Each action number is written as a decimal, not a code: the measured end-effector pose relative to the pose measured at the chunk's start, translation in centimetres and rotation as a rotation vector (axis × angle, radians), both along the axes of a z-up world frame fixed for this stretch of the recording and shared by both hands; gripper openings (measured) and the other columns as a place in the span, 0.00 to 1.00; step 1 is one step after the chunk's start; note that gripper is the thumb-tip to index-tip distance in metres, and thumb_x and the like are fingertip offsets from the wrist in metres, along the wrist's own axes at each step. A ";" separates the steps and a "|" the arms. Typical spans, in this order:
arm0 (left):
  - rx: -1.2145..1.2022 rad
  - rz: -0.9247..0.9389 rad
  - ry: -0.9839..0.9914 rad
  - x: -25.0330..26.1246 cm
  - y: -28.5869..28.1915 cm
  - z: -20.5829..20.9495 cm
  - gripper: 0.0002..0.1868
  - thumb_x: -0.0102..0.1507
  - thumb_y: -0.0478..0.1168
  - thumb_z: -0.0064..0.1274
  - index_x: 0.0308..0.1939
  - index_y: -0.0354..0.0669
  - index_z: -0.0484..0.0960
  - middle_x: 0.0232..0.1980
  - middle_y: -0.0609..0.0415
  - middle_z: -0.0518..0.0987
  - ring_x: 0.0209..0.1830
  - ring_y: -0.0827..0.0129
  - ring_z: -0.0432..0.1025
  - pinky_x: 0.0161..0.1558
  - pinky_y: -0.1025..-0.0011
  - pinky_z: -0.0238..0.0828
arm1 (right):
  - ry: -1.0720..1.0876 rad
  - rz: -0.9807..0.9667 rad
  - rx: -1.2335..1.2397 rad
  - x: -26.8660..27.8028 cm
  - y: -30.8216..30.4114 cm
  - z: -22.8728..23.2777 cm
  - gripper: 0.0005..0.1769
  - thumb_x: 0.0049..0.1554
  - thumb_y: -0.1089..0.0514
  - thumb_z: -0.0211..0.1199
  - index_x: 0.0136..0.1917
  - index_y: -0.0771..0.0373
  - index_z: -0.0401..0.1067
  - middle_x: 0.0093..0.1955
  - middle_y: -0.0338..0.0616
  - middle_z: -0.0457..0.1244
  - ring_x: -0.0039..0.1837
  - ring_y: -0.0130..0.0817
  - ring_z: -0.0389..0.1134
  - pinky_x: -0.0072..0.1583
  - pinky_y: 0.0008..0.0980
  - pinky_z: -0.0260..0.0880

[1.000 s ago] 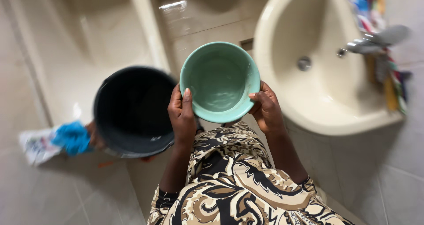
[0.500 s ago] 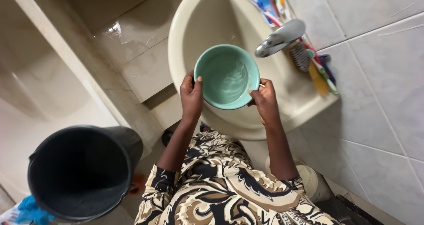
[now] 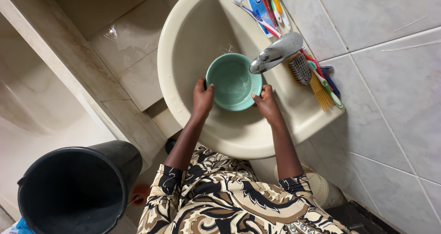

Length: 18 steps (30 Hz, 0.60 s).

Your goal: The person holds a small bowl under a faucet in a sink, moves it between a bucket and the sink, and then picks up and handles various small items like toothbrushes and a comb near the sink.

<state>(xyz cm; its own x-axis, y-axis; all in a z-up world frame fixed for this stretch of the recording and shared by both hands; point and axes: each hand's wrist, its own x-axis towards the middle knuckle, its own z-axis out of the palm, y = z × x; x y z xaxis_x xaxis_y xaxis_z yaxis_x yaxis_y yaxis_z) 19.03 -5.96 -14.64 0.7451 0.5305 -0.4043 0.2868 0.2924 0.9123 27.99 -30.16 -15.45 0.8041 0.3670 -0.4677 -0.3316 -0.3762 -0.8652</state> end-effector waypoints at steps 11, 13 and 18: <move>0.500 -0.014 -0.146 -12.2 -0.1 14.9 0.21 0.68 0.36 0.50 0.65 0.36 0.72 0.66 0.41 0.74 0.69 0.53 0.70 0.67 0.60 0.67 | -0.554 0.302 -0.145 -9.7 7.4 17.3 0.20 0.63 0.60 0.62 0.67 0.66 0.67 0.54 0.47 0.68 0.55 0.36 0.72 0.58 0.35 0.73; 0.511 0.055 -0.210 -15.9 0.4 16.4 0.17 0.69 0.34 0.51 0.62 0.35 0.74 0.66 0.42 0.75 0.70 0.53 0.70 0.70 0.59 0.64 | -0.571 0.381 -0.038 -12.7 10.3 18.9 0.17 0.63 0.61 0.62 0.65 0.67 0.70 0.53 0.46 0.70 0.55 0.35 0.73 0.59 0.35 0.73; 0.460 0.305 -0.171 -25.2 2.7 17.1 0.15 0.69 0.33 0.49 0.60 0.36 0.75 0.65 0.45 0.75 0.70 0.57 0.70 0.70 0.62 0.65 | -0.533 0.692 0.289 -21.0 17.8 20.4 0.13 0.64 0.64 0.59 0.61 0.66 0.70 0.55 0.47 0.67 0.56 0.35 0.73 0.58 0.33 0.74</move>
<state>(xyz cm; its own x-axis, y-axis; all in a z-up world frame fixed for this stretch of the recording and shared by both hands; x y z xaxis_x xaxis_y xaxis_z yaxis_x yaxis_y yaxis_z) -6.13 -3.25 2.50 0.5651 0.8244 0.0313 0.0889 -0.0985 0.9912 7.03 -12.39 4.95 0.4448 0.8915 0.0864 0.3565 -0.0877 -0.9302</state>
